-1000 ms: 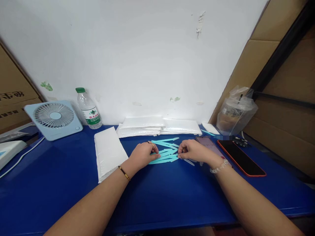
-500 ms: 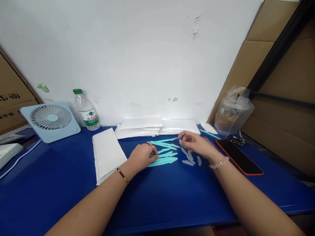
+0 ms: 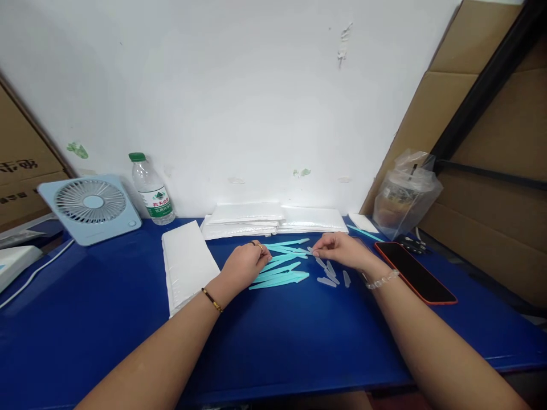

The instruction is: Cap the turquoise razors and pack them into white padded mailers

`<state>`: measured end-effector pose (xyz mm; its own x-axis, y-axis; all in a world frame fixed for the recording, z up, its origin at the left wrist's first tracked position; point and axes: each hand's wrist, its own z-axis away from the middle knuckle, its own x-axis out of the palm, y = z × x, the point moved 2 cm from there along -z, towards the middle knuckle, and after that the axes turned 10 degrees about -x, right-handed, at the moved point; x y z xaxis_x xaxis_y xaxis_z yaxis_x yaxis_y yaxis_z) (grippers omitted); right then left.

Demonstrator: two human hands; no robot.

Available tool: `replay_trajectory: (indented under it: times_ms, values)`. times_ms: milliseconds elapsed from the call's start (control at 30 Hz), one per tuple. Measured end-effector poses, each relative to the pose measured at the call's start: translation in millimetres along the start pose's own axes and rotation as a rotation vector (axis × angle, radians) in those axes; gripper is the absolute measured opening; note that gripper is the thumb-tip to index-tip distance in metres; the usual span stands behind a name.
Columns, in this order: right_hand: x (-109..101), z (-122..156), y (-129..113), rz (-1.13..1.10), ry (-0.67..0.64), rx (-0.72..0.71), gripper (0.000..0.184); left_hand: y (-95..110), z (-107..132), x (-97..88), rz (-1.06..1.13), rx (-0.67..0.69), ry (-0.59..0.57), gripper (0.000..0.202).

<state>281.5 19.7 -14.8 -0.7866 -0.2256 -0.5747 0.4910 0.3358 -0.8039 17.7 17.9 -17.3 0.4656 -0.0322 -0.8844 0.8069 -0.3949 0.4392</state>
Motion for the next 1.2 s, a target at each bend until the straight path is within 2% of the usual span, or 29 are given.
replay_trajectory:
  times_ms: [167, 267, 533, 633, 700, 733, 833, 900, 967, 1067, 1200]
  values:
    - [4, 1, 1, -0.017, -0.098, 0.021, 0.03, 0, 0, -0.2, -0.004, -0.001, 0.004, 0.024]
    - [6, 1, -3, 0.017, -0.106, 0.01, 0.029, 2, -1, 0.0, -0.01, 0.005, -0.004, 0.024]
    - [19, 0, -20, 0.082, -0.08, -0.146, 0.022, 9, 0, 0.0, -0.032, 0.061, -0.019, 0.024]
    - [20, -3, -17, 0.116, -0.035, -0.133, 0.028, 12, 1, -2.5, -0.073, 0.056, 0.108, 0.018]
    - [16, -4, -15, 0.154, 0.016, -0.111, 0.029, 12, 2, -4.6, -0.102, 0.019, 0.186, 0.021]
    - [13, -4, -14, 0.189, 0.05, -0.101, 0.029, 11, 3, -4.9, -0.113, 0.0, 0.182, 0.023]
    - [2, -1, -15, 0.338, 0.123, -0.053, 0.024, 8, 4, -2.2, -0.125, -0.05, 0.057, 0.022]
    - [-3, 2, -14, 0.428, 0.11, 0.022, 0.022, 4, 4, 0.9, -0.103, -0.08, -0.016, 0.023]
    - [-3, 5, -11, 0.466, 0.043, 0.105, 0.018, 1, 3, 4.2, -0.068, -0.1, -0.069, 0.02]
    - [0, 5, -4, 0.419, -0.051, 0.135, 0.01, -2, 2, 7.7, -0.024, -0.141, -0.111, 0.014]
    - [1, 4, -5, 0.298, -0.021, 0.053, 0.011, -2, 1, 7.3, -0.01, -0.176, -0.116, 0.014]
